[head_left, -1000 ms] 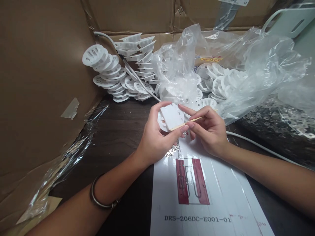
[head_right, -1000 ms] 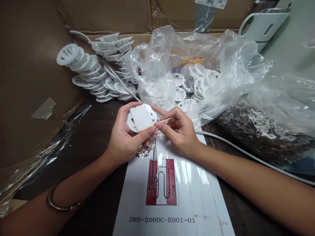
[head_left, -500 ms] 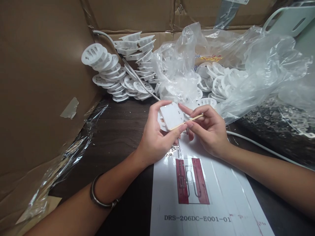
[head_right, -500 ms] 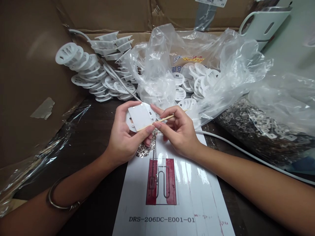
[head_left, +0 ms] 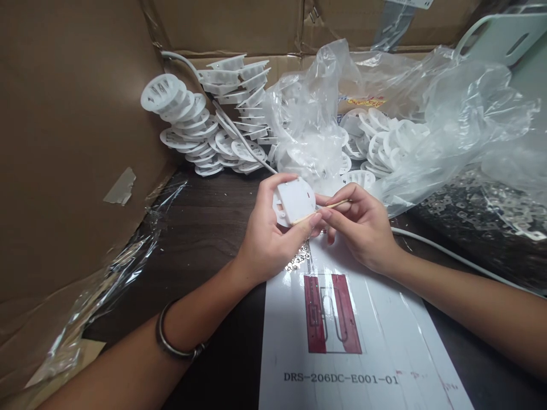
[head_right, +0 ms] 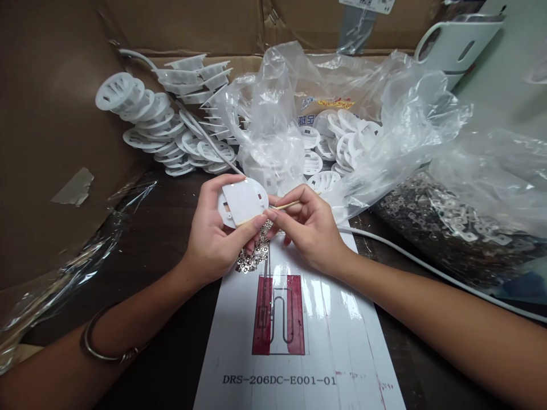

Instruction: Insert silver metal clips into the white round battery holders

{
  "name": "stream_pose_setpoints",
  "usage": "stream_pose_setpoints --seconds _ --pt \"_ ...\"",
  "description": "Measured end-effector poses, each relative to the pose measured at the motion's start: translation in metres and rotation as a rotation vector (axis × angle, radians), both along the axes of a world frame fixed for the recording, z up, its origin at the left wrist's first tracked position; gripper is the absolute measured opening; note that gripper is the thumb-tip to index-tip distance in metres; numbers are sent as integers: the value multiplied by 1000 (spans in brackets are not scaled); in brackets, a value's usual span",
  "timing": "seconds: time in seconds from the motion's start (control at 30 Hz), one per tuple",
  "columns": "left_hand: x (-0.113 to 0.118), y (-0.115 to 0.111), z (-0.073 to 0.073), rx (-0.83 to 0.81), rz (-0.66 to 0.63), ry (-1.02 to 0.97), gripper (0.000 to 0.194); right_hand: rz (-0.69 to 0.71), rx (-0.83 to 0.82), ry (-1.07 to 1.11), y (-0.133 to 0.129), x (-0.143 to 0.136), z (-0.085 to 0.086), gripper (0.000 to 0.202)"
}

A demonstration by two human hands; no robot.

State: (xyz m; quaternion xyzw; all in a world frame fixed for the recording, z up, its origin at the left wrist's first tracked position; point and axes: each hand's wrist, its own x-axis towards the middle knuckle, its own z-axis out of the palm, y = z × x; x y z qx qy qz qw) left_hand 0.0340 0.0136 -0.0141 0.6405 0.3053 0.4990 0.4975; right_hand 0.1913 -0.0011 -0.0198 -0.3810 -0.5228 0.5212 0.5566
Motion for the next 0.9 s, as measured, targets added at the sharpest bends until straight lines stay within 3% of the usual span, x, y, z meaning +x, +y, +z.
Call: stream_pose_setpoints --seconds 0.37,0.57,0.77,0.9 --pt "-5 2 -4 95 16 91 46 61 -155 -66 2 2 15 35" --pt "-7 4 -4 195 111 193 45 98 -278 -122 3 3 21 38" --pt "-5 4 -1 244 231 136 48 96 -227 -130 7 6 25 39" --pt "-6 2 1 77 151 65 43 -27 -143 -97 9 9 24 43"
